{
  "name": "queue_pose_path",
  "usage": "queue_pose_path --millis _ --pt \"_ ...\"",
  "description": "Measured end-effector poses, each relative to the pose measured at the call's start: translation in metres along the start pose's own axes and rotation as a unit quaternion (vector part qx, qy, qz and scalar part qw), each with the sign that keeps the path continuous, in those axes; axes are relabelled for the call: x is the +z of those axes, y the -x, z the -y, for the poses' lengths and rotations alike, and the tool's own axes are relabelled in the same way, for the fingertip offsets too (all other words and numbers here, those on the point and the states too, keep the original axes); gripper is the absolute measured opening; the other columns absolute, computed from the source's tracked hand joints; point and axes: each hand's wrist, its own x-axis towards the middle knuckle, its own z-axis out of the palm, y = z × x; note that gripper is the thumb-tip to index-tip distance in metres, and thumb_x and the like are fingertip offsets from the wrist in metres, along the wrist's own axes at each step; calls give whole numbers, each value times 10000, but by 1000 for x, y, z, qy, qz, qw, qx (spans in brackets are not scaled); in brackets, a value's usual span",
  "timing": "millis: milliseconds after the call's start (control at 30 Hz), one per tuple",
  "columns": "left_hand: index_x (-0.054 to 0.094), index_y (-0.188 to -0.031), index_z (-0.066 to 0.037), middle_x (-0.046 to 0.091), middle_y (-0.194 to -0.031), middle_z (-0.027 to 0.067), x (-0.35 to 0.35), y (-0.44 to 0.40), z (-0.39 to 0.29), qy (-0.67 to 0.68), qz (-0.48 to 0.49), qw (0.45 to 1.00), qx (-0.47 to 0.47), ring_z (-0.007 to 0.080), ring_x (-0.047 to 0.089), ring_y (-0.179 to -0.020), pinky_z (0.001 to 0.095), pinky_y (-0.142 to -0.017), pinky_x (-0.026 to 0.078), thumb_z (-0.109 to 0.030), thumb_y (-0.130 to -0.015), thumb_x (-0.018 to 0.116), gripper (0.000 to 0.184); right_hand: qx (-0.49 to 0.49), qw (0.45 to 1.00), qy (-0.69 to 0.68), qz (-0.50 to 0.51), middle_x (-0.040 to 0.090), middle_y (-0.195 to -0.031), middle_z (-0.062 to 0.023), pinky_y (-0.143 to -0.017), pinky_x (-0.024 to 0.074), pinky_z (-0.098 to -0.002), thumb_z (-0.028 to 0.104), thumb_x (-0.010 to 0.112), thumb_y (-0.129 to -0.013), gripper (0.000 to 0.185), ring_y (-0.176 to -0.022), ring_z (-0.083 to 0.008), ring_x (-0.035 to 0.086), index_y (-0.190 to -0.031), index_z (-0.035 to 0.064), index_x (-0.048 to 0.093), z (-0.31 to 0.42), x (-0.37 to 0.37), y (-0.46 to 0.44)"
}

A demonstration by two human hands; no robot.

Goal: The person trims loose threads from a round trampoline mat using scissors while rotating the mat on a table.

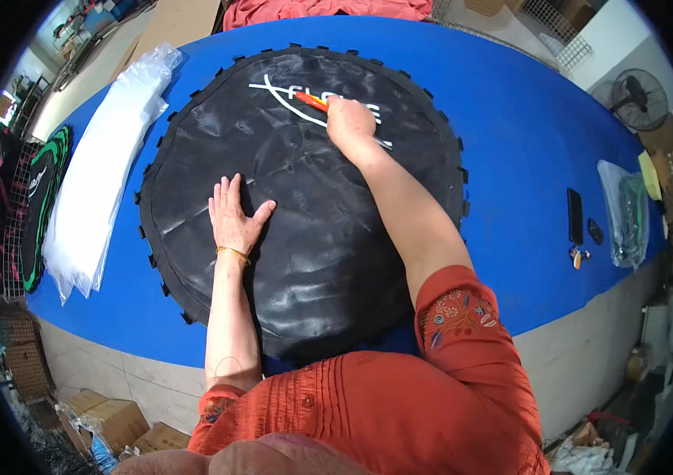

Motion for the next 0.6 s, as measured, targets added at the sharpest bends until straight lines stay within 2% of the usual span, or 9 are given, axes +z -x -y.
queue_pose_path --millis 133,267,400,600 --pt "493 -1610 -65 413 -1711 215 1 0 1 -4 -1 1000 0 364 320 -1625 496 -1355 193 -624 -847 838 1007 37 999 4 11 806 -1080 -155 -886 618 -521 85 653 -961 214 -1070 -376 774 -1143 134 753 -13 -6 -18" --pt "513 -1593 -59 417 -1709 214 4 0 5 -7 -7 1000 5 365 323 -1623 501 -1352 199 -633 -843 838 999 40 999 20 -3 803 -1068 -183 -882 619 -534 83 672 -945 187 -1052 -389 778 -1115 116 743 -29 -7 -24" --pt "517 -1589 -56 422 -1705 218 4 -1 5 -9 -10 1000 6 372 325 -1621 510 -1348 208 -640 -837 837 1004 79 996 27 -31 798 -1056 -222 -881 619 -545 117 621 -979 184 -1049 -403 778 -1111 108 750 -66 -6 -33" --pt "515 -1589 -63 429 -1699 226 7 -1 9 -21 -16 999 21 383 323 -1620 517 -1338 209 -699 -863 790 1004 108 991 72 -40 800 -1097 -200 -916 622 -532 101 600 -974 236 -1074 -394 774 -1143 105 765 -124 -32 -21"
